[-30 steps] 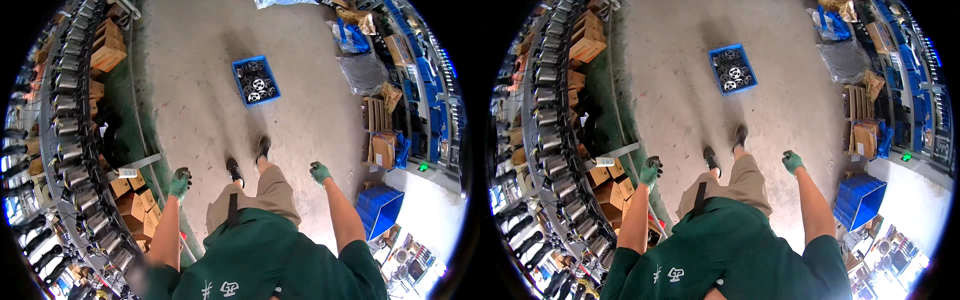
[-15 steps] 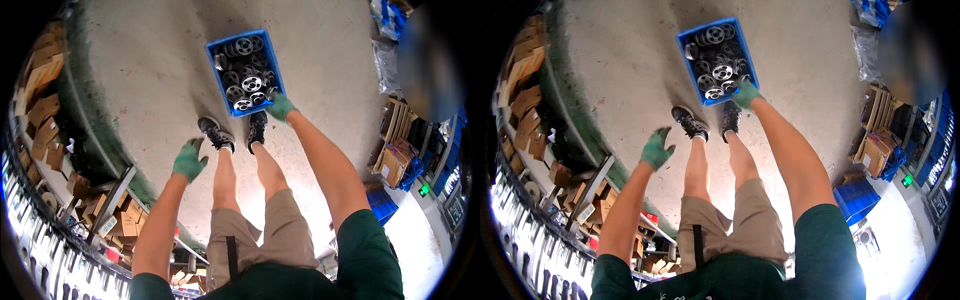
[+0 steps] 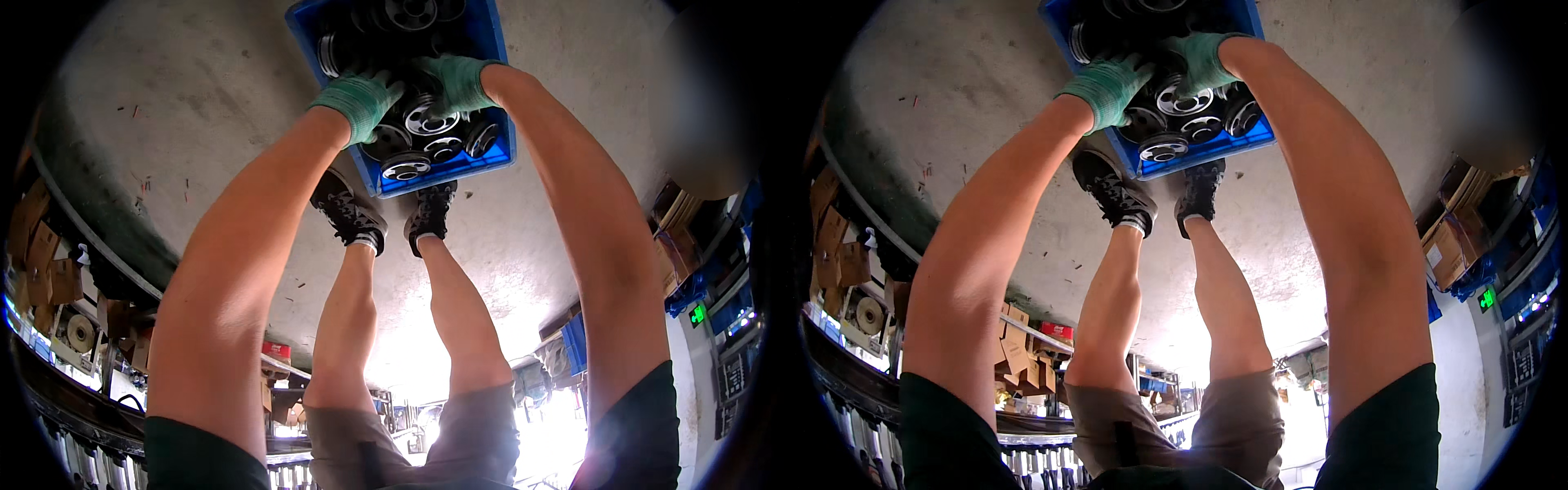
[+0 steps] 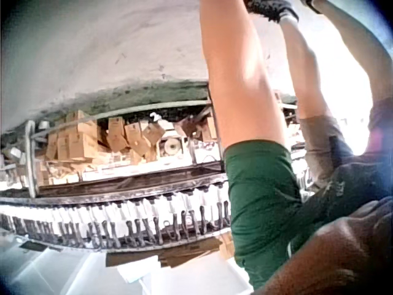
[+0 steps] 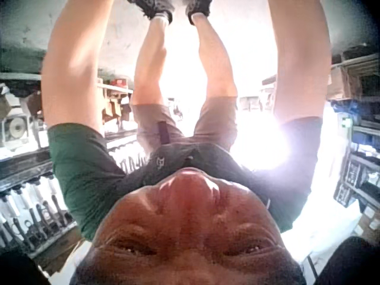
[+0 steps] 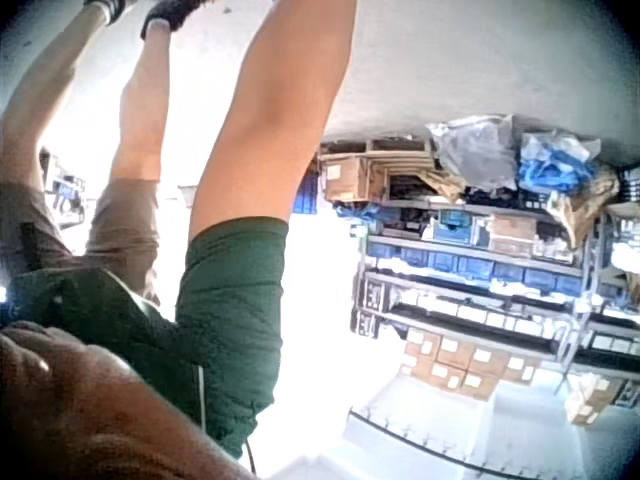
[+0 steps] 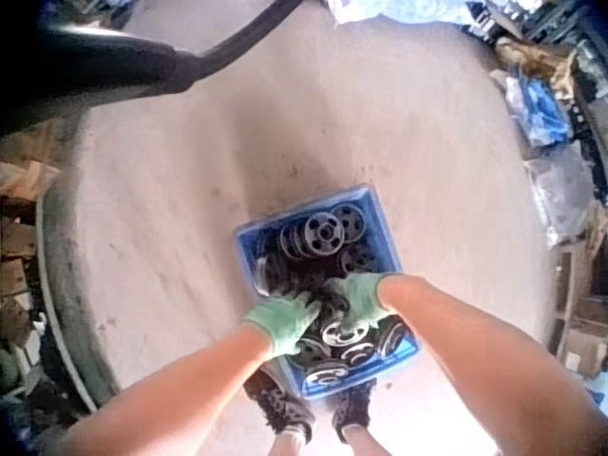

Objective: The person carries a blue bin filled with metal pulleys to a long assembly table. They repeatedly pick up the pulleys from the bin and place them into the tops of cylindrical metal housings arranged in a row. The person continues this process until the bin is empty, then returns the empty bin to its original location.

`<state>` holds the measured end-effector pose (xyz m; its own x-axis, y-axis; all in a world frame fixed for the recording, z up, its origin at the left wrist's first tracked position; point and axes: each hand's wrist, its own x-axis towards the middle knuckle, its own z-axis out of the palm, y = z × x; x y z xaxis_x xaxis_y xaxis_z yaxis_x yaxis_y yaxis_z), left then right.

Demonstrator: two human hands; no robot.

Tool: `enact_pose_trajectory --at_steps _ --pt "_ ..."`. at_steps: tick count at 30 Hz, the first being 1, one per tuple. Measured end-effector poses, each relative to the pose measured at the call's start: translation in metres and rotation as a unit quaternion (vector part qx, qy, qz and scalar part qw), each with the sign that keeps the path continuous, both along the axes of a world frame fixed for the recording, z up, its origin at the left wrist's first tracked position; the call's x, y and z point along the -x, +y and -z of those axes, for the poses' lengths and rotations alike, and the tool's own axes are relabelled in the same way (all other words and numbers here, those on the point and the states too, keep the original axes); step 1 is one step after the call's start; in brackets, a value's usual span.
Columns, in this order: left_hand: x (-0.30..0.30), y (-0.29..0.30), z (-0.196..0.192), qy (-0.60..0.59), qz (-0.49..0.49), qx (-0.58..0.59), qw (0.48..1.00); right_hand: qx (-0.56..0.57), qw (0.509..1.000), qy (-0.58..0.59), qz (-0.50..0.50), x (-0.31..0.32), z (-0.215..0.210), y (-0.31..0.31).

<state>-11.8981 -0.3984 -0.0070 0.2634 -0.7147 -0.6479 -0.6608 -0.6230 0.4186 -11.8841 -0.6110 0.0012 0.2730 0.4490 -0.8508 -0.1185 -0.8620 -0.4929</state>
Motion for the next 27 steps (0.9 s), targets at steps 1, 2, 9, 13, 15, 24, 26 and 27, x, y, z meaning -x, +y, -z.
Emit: enact_pose_trajectory --at_steps 1,2,9,13,15,24,26,27 --pt "-0.003 -0.002 -0.002 0.013 0.006 -0.003 1.000 0.006 1.000 0.002 -0.003 -0.001 -0.001 0.001" --pt "-0.004 -0.006 -0.003 0.026 0.012 -0.005 1.000 0.013 1.000 0.004 -0.005 -0.004 -0.005 0.002" --pt "0.017 -0.003 -0.009 -0.023 -0.005 0.029 0.999 -0.030 0.999 -0.015 0.023 0.025 -0.010 0.008" --pt "0.028 0.003 -0.003 0.013 -0.129 0.046 0.991 -0.033 0.998 -0.027 0.054 0.030 -0.018 0.005" --pt "0.030 0.000 -0.001 -0.014 -0.146 0.042 0.988 -0.041 0.991 -0.102 0.074 0.039 -0.023 -0.005" --pt "0.044 0.004 -0.011 -0.048 -0.089 0.049 0.994 -0.085 0.830 -0.225 0.504 0.112 -0.119 -0.059" --pt "0.042 0.004 -0.029 -0.055 -0.036 0.025 0.998 -0.071 0.793 -0.292 0.530 0.146 -0.119 -0.068" --pt "0.040 0.000 -0.043 -0.013 -0.019 -0.040 0.999 -0.047 0.785 -0.270 0.555 0.161 -0.123 -0.070"
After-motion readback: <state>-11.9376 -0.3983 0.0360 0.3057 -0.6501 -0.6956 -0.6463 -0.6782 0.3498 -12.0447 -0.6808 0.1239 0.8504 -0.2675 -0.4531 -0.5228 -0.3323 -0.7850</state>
